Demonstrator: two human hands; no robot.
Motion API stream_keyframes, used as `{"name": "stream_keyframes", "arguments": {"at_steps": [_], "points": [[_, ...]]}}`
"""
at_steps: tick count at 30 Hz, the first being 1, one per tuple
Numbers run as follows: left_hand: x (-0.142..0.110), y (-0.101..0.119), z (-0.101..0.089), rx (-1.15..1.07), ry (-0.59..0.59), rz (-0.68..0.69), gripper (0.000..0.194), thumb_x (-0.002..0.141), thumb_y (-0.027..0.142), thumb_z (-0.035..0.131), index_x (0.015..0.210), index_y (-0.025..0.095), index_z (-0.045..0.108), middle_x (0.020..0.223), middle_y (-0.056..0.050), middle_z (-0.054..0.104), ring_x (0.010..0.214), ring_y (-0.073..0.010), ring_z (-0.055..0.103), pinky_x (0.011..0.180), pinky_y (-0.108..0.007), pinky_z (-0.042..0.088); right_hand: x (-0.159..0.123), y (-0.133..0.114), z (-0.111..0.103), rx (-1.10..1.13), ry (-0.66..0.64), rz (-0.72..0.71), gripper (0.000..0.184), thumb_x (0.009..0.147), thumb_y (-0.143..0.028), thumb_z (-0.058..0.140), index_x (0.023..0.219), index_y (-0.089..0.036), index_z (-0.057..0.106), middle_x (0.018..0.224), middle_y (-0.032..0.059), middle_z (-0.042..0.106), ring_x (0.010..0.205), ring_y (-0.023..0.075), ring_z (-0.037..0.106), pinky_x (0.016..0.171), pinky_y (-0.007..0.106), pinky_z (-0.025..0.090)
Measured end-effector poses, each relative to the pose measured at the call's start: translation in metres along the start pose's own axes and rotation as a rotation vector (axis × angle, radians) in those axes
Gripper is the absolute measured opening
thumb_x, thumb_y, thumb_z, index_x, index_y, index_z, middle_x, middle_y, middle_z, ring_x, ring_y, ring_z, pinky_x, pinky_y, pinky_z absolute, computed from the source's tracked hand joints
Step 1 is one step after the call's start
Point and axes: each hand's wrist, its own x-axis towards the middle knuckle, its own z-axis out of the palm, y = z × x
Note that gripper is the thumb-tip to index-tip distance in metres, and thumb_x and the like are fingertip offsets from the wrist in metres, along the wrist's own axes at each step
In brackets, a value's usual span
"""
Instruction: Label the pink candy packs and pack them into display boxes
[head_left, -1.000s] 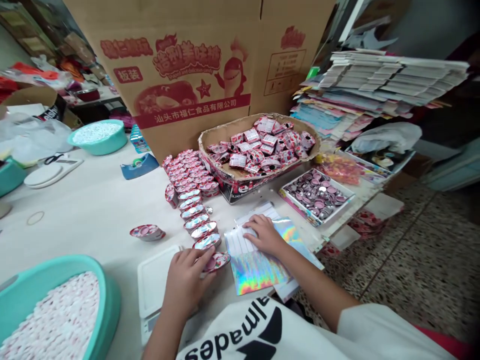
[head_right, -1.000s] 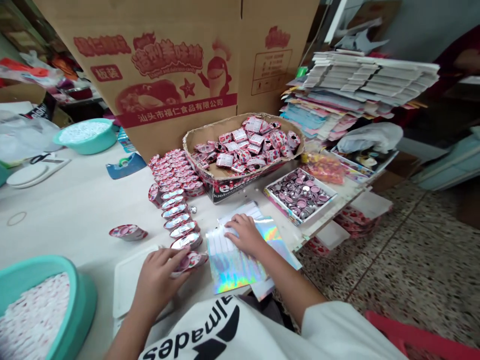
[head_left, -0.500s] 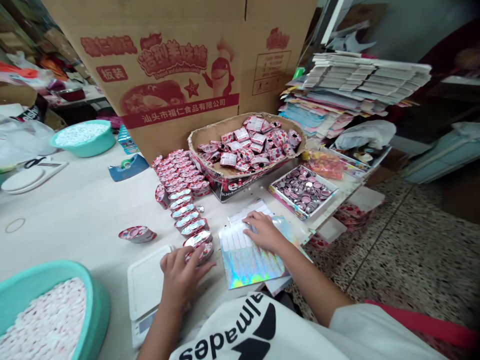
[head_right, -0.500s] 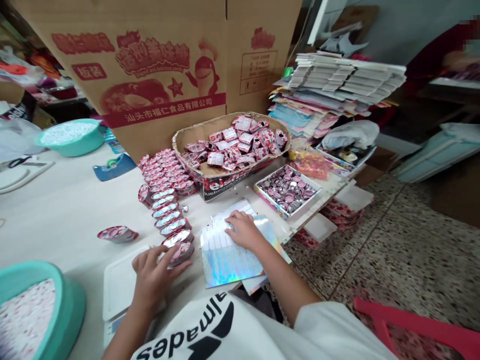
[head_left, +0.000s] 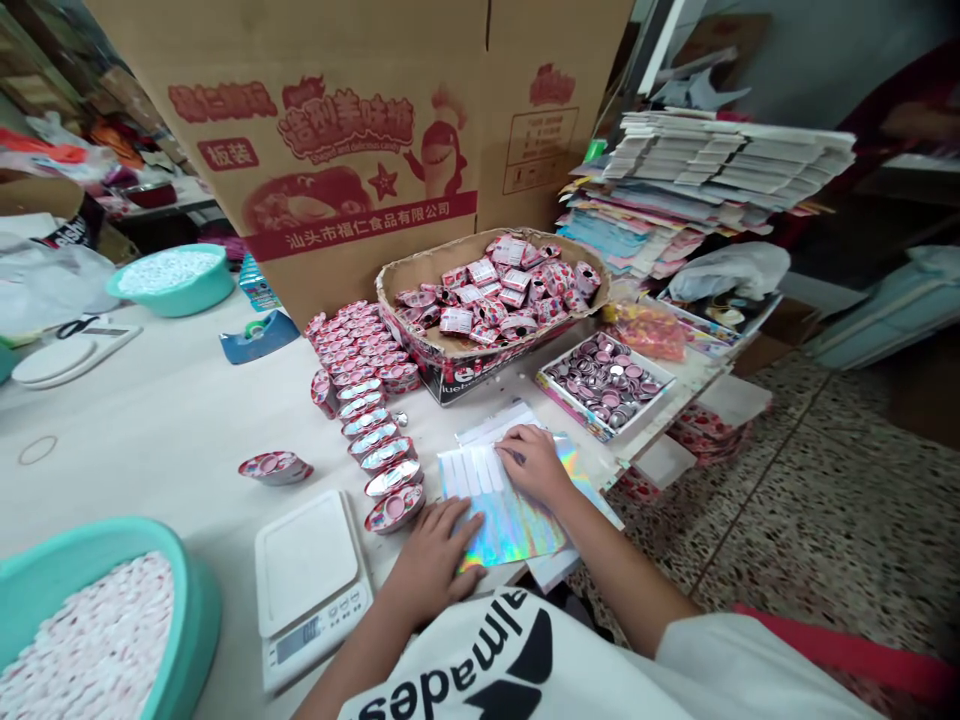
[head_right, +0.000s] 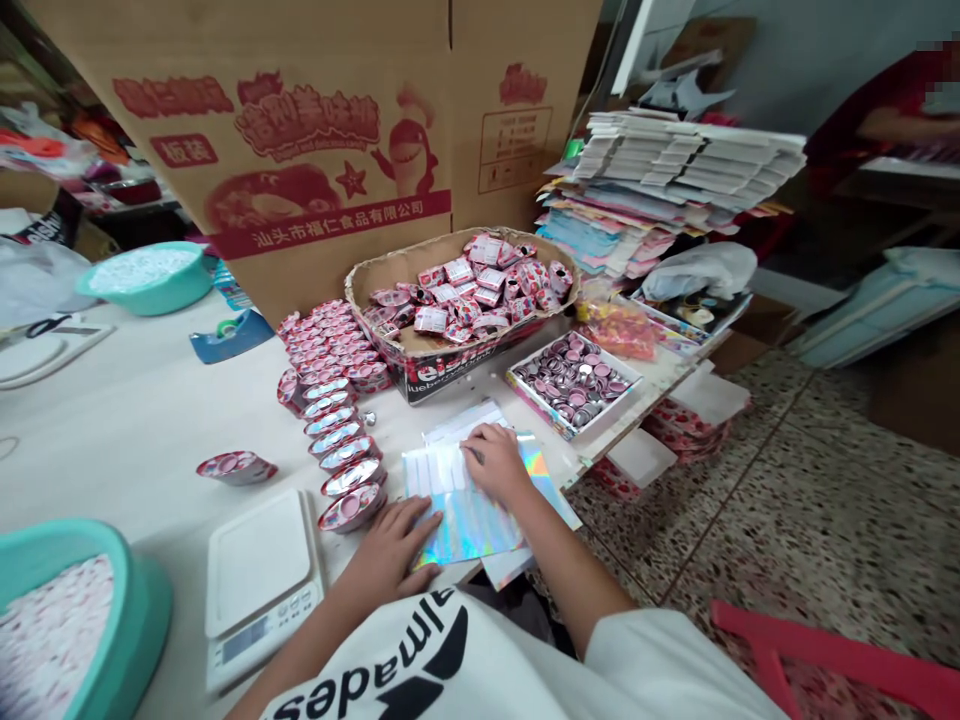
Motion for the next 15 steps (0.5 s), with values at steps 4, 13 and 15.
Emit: {"name": "stream_keyframes", "arguments": {"at_steps": [4, 13, 15], "points": [[0.000, 0.002, -0.002, -0.053, 0.016, -0.005, 0.062, 0.087, 0.044, 0.060, 0.144, 0.026, 0.044, 0.148, -0.013, 0.044, 0.135, -0.0318, 0.039, 0.111, -0.054, 0.033, -0.001, -0.004, -0.004, -0.017, -0.012, 0.010, 0.009, 0.084, -0.022, 0.063, 0.082, -0.021, 0.071, 0.091, 0.0053, 0.067, 0.095, 0.0219, 0.058, 0.090, 0.040, 0.034], [0.004, 0.008, -0.010, -0.125, -0.023, -0.057, 0.057, 0.087, 0.041, 0.059, 0.140, 0.022, 0.049, 0.149, -0.015, 0.043, 0.136, -0.0328, 0.039, 0.112, -0.056, 0.033, -0.010, -0.017, -0.059, 0.098, -0.494, 0.109, 0.008, 0.069, -0.014, 0.072, 0.068, -0.019, 0.066, 0.089, 0.0053, 0.067, 0.088, 0.0233, 0.063, 0.080, 0.035, 0.046], [0.003, 0.010, -0.012, -0.172, -0.049, -0.089, 0.056, 0.088, 0.042, 0.058, 0.139, 0.022, 0.050, 0.151, -0.015, 0.041, 0.138, -0.0338, 0.036, 0.113, -0.057, 0.031, -0.011, -0.036, -0.089, 0.287, -0.659, 0.168, 0.007, 0.070, -0.016, 0.072, 0.070, -0.020, 0.067, 0.083, 0.0034, 0.068, 0.080, 0.0210, 0.065, 0.074, 0.032, 0.049]]}}
